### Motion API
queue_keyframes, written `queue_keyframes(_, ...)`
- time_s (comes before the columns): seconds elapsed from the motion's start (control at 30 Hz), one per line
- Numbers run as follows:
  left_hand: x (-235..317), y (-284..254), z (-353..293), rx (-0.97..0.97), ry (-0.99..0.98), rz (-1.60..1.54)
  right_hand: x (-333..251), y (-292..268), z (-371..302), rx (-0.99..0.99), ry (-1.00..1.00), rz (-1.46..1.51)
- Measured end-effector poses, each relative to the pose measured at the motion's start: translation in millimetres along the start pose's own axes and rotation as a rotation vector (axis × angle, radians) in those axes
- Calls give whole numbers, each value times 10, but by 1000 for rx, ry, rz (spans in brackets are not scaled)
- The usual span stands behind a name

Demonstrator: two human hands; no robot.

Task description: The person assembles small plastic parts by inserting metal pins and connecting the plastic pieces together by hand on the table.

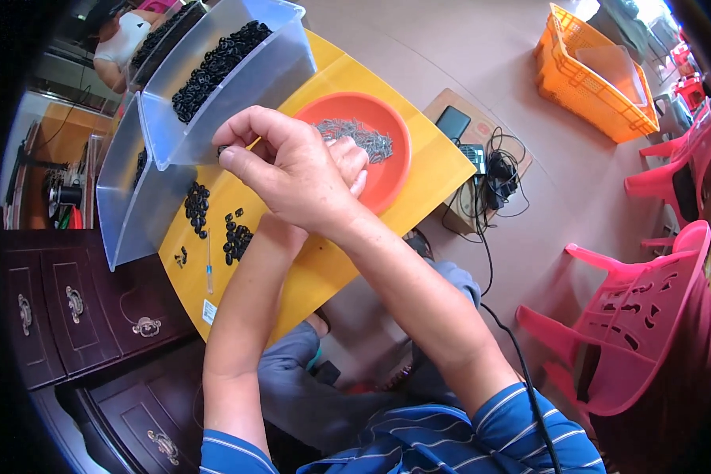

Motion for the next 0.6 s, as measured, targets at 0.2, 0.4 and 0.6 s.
queue_keyframes(0.2, -292, -57, -124, 6, -308, -375, -24, -29, 10, 21, -15, 16)
queue_keyframes(0.4, -289, -654, -505, 301, -415, -623, 37, -137, 42, 13, 12, 73)
queue_keyframes(0.6, -687, -704, -1296, 287, -695, -842, 153, 28, 30, -15, 33, 84)
Point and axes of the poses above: each hand's wrist, its own z-axis towards the middle knuckle, its own y-axis out of the palm, x = y × z, the point moved 5 cm from there along z, towards the middle knuckle, and after that the axes turned 14 degrees about -y, right-handed, at the moved point
